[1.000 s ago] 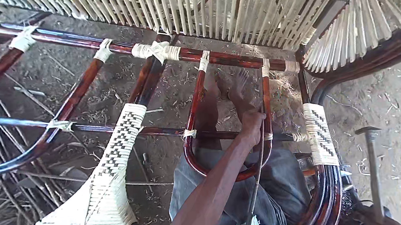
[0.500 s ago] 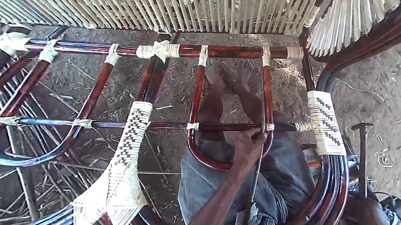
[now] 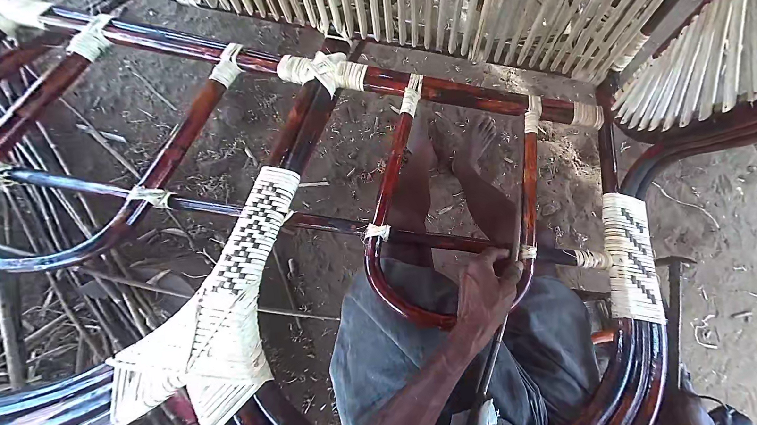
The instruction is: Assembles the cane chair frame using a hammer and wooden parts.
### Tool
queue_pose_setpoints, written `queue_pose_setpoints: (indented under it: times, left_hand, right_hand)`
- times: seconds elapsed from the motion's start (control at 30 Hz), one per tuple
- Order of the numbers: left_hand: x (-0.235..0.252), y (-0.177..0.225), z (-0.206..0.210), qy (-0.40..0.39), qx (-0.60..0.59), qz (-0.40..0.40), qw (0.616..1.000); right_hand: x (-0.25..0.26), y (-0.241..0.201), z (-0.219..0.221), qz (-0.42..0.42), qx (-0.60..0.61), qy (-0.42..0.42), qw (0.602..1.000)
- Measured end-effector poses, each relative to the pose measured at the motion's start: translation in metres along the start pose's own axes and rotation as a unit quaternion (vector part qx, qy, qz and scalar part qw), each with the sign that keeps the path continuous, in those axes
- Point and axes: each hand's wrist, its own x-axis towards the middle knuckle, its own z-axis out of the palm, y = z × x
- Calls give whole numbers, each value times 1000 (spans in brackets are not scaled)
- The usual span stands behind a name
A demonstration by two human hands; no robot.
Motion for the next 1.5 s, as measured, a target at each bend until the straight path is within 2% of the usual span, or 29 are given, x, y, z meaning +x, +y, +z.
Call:
queue_pose_setpoints:
  times: [0.07,0.17,0.27,0.4,0.47,0.57,0.67,0.77,0.87,0.93,1.07,1.2,1.37,1.43,1.5]
  left_hand:
    - [2,-2,-4,-49,-69,-46,995]
    - [10,-3,-13,-134,-228,-129,956]
    - [12,1,-17,-150,-294,-188,925]
    - [8,8,-12,-105,-265,-166,944]
    - [6,13,-10,-79,-233,-161,956]
    - [4,16,-7,-63,-201,-157,965]
    - [11,11,0,-50,-180,-150,971]
    - [12,9,0,-57,-191,-153,968]
    - [4,13,-6,-63,-170,-128,975]
    - [3,14,-7,-67,-147,-113,980]
    - [4,14,-16,-93,-131,-120,980]
    - [8,14,-11,-83,-127,-119,981]
    - [9,15,-13,-84,-138,-119,980]
    - [9,18,-15,-86,-133,-123,980]
    - [9,19,-14,-84,-130,-125,980]
  right_hand:
    - [-3,3,0,-20,18,6,1000]
    - [-7,10,-6,-50,42,-14,998]
    - [-1,27,-1,-54,118,-39,991]
    - [-3,31,-11,-31,178,-53,982]
    - [0,44,-13,-64,190,-15,980]
    - [-26,49,-41,-99,248,4,964]
    - [-44,54,-72,-205,317,-11,926]
    - [-93,5,-123,-305,328,-111,887]
    - [-142,-77,-165,-405,308,-213,834]
    - [-162,-137,-177,-473,284,-230,802]
    - [-172,-267,-167,-598,129,-189,768]
    - [-173,-364,-137,-668,-35,-214,712]
    - [-172,-400,-112,-695,-198,-214,657]
    - [-174,-402,-114,-708,-230,-207,635]
    - [-176,-402,-115,-708,-240,-205,632]
